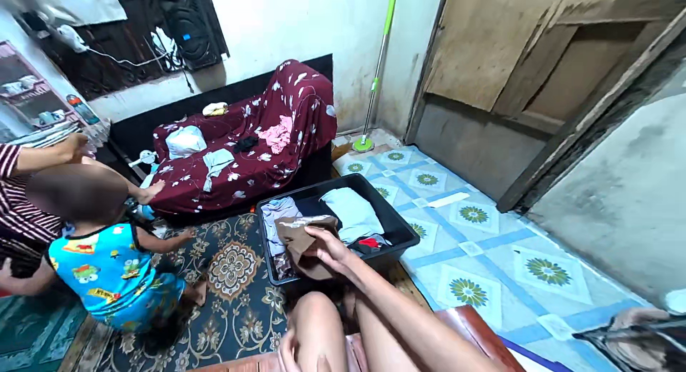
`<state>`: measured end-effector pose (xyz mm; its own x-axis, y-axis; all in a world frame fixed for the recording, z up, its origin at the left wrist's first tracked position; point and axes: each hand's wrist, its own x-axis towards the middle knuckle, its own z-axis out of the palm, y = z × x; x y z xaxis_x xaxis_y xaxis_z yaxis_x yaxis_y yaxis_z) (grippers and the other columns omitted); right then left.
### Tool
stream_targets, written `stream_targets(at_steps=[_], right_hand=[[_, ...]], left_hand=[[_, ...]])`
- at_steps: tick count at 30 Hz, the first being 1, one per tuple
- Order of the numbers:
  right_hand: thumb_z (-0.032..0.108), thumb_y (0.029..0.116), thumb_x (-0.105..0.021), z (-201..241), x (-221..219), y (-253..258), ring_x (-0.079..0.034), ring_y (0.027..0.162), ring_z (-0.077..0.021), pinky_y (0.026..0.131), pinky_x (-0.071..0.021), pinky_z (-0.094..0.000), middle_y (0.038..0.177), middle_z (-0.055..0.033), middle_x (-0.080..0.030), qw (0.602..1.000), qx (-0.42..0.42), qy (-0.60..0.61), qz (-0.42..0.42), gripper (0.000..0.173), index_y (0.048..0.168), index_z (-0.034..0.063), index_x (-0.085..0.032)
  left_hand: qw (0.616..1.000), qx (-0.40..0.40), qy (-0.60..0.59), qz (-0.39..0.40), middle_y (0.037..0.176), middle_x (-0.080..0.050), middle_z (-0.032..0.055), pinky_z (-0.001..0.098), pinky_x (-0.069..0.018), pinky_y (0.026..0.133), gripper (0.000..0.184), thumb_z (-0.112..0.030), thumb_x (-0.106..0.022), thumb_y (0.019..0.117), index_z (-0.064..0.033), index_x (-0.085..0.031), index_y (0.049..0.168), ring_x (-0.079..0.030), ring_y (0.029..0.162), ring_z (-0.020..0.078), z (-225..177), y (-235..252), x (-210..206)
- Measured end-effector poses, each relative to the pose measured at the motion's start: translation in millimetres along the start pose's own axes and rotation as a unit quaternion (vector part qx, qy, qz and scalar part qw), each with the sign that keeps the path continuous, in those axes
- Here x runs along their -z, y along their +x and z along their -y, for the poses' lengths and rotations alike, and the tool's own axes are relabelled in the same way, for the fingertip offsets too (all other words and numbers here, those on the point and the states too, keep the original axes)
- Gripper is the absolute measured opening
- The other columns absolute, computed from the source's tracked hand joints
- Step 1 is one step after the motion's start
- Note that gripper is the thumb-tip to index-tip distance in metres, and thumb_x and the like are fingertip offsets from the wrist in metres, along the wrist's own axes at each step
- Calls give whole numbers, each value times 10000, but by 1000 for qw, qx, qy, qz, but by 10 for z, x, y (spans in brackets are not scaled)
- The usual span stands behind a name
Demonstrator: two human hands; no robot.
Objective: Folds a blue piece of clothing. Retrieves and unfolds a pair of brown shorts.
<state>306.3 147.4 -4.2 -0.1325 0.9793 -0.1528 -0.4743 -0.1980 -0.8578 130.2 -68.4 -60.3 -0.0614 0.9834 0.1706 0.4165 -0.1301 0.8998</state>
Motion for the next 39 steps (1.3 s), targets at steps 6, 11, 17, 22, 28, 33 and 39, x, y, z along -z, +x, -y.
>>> stream_targets(at_steps=[6, 11, 17, 22, 28, 33, 39], right_hand=[[232, 1054, -534, 668, -590, -707, -682, 932, -126, 905, -557, -377, 977, -101, -720, 921, 173, -329, 114, 316, 1057, -40, -695], [480, 1022, -580, 1609, -455, -904, -662, 1078, -393, 974, -485, -612, 1075, -257, -693, 710, 172, -680, 59, 559, 1091, -62, -701], [443, 1092, -433, 2130, -592, -1278, -653, 1024, -430, 899, -460, -667, 1014, -259, -689, 537, -15, -827, 166, 562, 1046, -41, -715], [458, 1078, -463, 2913, -855, -1632, -655, 844, -302, 791, -496, -557, 854, -162, -669, 548, 137, -804, 184, 543, 985, -15, -712], [216, 1053, -540, 3851, -1098, -1776, -609, 662, -222, 623, -506, -456, 755, -84, -593, 418, 421, -799, 101, 199, 985, 43, -614], [210, 1007, -617, 3836, -1185, -1850, -641, 749, -188, 695, -537, -391, 810, -79, -642, 380, 501, -765, 142, 228, 870, 36, -671], [232, 996, -587, 3593, -1005, -1962, -551, 1062, -338, 827, -491, -468, 1109, -132, -609, 343, 503, -784, 117, 214, 908, 108, -737]], left_hand=[[995, 82, -61, 8, 1421, -541, 281, 543, -457, 1086, 772, -280, -718, 951, 21, -331, 1547, -556, 1304, 371, -905, 1126, -30], [998, -53, 21, 41, 1279, -643, 229, 583, -502, 983, 363, 13, -491, 976, 16, -598, 1323, -631, 1166, 359, -1656, 1792, 673], [976, -66, 188, 88, 1249, -654, 215, 623, -520, 876, 450, -44, -504, 943, -76, -572, 1386, -653, 1091, 390, -2404, 2401, 1447], [971, -47, 188, 138, 1279, -641, 150, 536, -509, 881, 425, -38, -427, 978, -127, -589, 1361, -621, 1120, 301, -2905, 2576, 2012], [970, -25, 222, 97, 973, -698, 71, 305, -541, 643, 377, -297, -426, 1080, -181, -537, 1421, -635, 693, 124, -3762, 2455, 2428], [938, -54, 296, 172, 641, -627, 27, 195, -394, 389, 254, -219, -419, 1094, -127, -649, 1151, -455, 408, 50, -3980, 2648, 2643], [790, -319, 296, 433, 1097, -739, -39, 294, -628, 744, 416, -55, -671, 884, -239, -690, 1256, -714, 907, 75, -3580, 2758, 2526]])
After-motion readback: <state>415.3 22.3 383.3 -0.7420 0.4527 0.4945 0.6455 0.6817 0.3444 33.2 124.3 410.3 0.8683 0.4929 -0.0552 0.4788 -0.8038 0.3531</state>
